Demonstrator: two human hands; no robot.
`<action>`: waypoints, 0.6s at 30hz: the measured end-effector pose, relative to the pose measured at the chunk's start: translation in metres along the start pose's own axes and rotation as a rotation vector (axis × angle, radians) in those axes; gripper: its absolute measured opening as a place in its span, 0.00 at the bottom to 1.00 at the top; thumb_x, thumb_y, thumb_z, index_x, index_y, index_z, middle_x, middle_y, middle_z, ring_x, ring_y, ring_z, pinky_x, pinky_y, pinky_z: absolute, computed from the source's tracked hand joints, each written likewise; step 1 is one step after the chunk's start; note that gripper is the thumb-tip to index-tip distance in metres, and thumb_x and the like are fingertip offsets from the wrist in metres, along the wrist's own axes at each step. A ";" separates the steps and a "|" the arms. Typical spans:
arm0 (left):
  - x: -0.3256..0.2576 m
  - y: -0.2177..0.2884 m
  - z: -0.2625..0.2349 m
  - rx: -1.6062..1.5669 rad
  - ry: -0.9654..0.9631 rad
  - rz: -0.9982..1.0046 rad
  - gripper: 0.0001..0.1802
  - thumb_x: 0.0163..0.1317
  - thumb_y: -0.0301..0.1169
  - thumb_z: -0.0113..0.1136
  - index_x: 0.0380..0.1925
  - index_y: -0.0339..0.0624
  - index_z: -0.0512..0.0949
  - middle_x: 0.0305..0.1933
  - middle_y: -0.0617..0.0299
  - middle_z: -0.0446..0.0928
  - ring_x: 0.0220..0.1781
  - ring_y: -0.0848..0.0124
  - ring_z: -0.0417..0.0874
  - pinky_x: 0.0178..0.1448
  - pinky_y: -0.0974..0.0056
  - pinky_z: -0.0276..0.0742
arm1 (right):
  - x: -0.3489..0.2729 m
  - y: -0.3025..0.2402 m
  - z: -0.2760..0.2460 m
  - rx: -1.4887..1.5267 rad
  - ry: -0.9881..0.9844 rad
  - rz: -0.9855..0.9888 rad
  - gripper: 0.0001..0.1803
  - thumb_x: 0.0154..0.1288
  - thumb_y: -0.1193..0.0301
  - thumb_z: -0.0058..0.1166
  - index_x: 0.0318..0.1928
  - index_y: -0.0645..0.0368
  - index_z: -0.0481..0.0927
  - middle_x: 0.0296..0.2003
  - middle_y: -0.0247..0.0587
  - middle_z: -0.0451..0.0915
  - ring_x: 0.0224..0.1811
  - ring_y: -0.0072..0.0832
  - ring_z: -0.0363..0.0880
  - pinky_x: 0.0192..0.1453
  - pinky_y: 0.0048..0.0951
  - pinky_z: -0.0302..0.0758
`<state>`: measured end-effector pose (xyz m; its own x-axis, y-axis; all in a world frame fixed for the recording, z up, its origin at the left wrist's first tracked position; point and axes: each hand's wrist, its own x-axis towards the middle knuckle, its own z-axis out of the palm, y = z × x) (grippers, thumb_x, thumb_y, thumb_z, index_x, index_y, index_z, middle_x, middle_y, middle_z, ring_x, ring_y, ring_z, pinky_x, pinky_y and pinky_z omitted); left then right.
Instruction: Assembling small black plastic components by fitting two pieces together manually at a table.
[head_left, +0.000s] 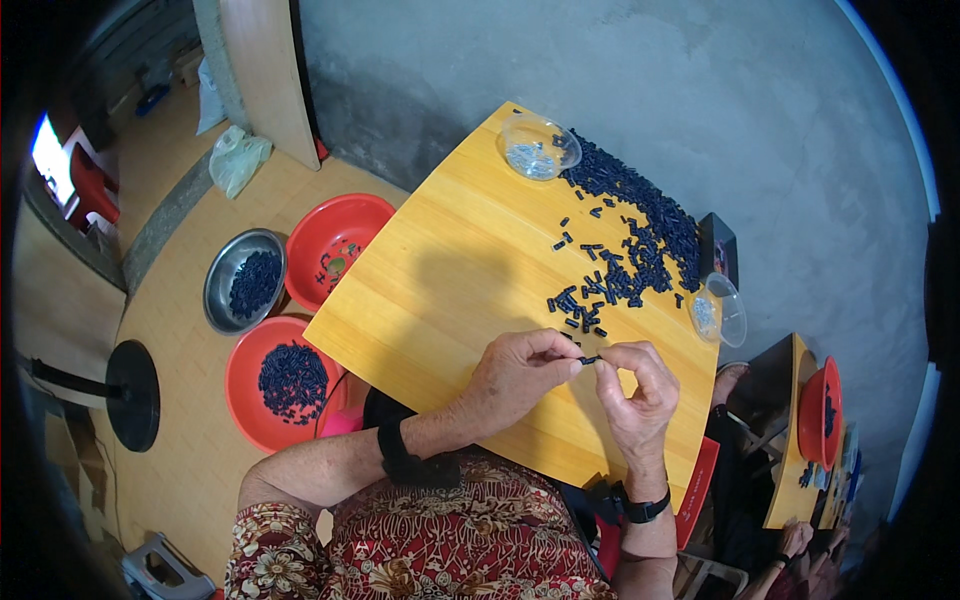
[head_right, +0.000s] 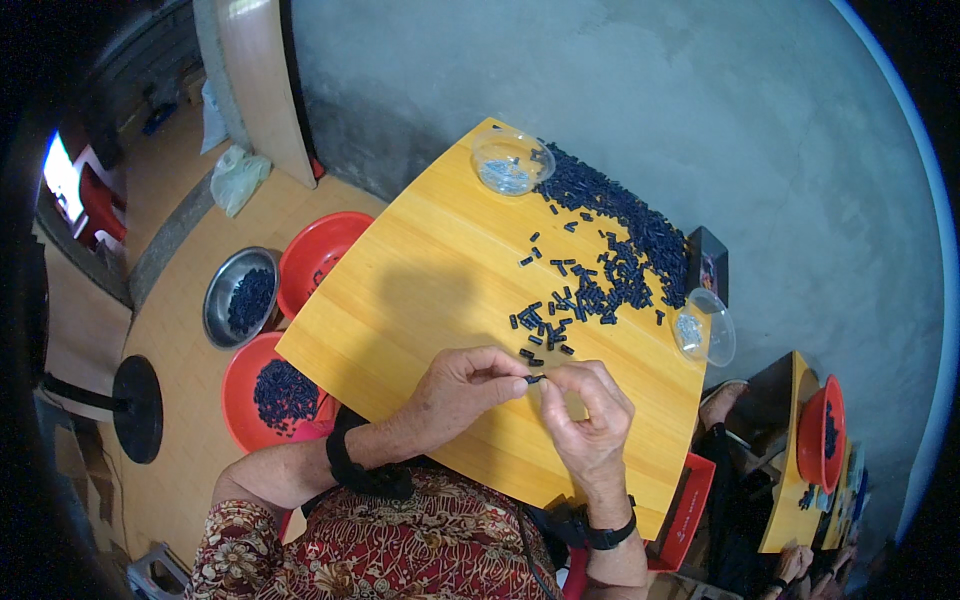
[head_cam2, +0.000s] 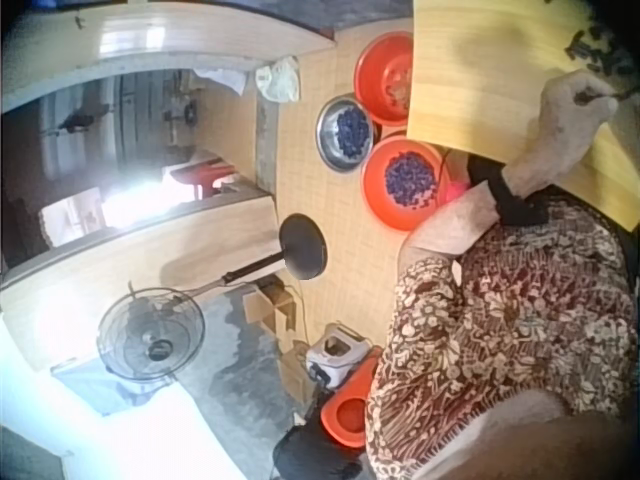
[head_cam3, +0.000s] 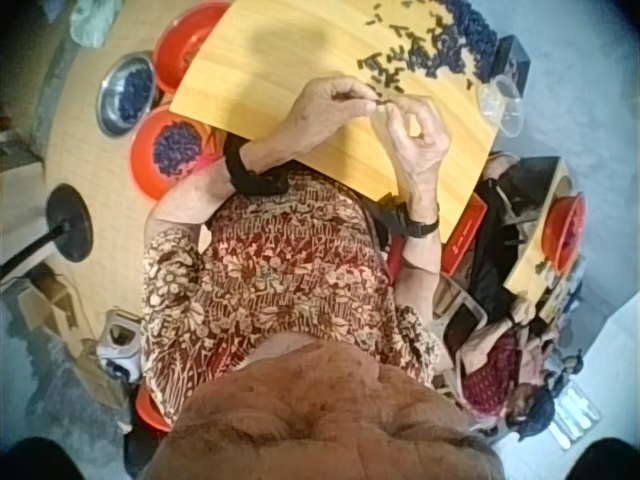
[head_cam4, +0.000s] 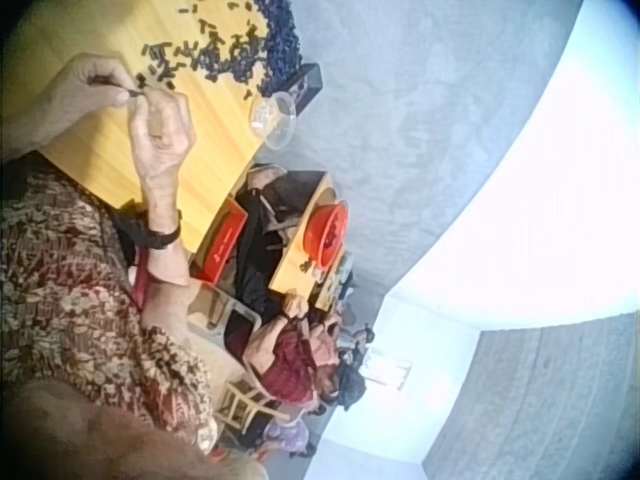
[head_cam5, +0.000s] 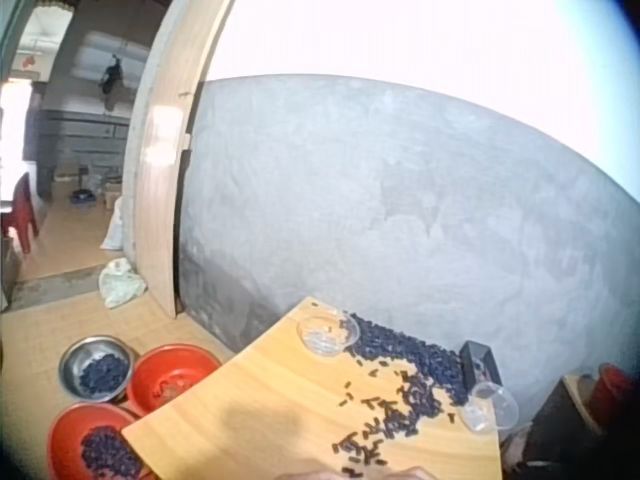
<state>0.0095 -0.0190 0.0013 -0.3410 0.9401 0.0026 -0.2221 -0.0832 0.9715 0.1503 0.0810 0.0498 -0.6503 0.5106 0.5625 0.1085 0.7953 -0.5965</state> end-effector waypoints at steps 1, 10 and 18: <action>0.001 0.000 0.001 0.023 0.011 0.005 0.10 0.65 0.27 0.62 0.42 0.32 0.80 0.40 0.66 0.80 0.44 0.81 0.77 0.50 0.72 0.75 | 0.000 -0.001 0.000 -0.002 0.010 -0.001 0.06 0.53 0.84 0.61 0.32 0.65 0.80 0.30 0.44 0.81 0.32 0.33 0.81 0.39 0.29 0.76; 0.009 0.046 0.020 0.014 -0.110 0.069 0.08 0.66 0.27 0.60 0.42 0.35 0.80 0.38 0.68 0.80 0.41 0.83 0.76 0.48 0.74 0.73 | 0.011 -0.009 -0.028 0.132 0.154 0.023 0.06 0.54 0.83 0.60 0.33 0.65 0.80 0.29 0.42 0.80 0.32 0.30 0.80 0.37 0.27 0.75; 0.011 0.073 0.050 0.028 -0.183 0.144 0.08 0.65 0.26 0.59 0.42 0.35 0.81 0.37 0.67 0.81 0.41 0.81 0.78 0.48 0.74 0.74 | 0.003 -0.018 -0.059 0.396 0.249 0.168 0.06 0.56 0.85 0.60 0.35 0.66 0.81 0.30 0.38 0.79 0.34 0.22 0.76 0.40 0.22 0.72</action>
<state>0.0352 0.0021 0.0842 -0.1955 0.9637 0.1818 -0.1565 -0.2136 0.9643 0.1903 0.0879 0.0960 -0.4440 0.7219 0.5307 -0.1289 0.5347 -0.8352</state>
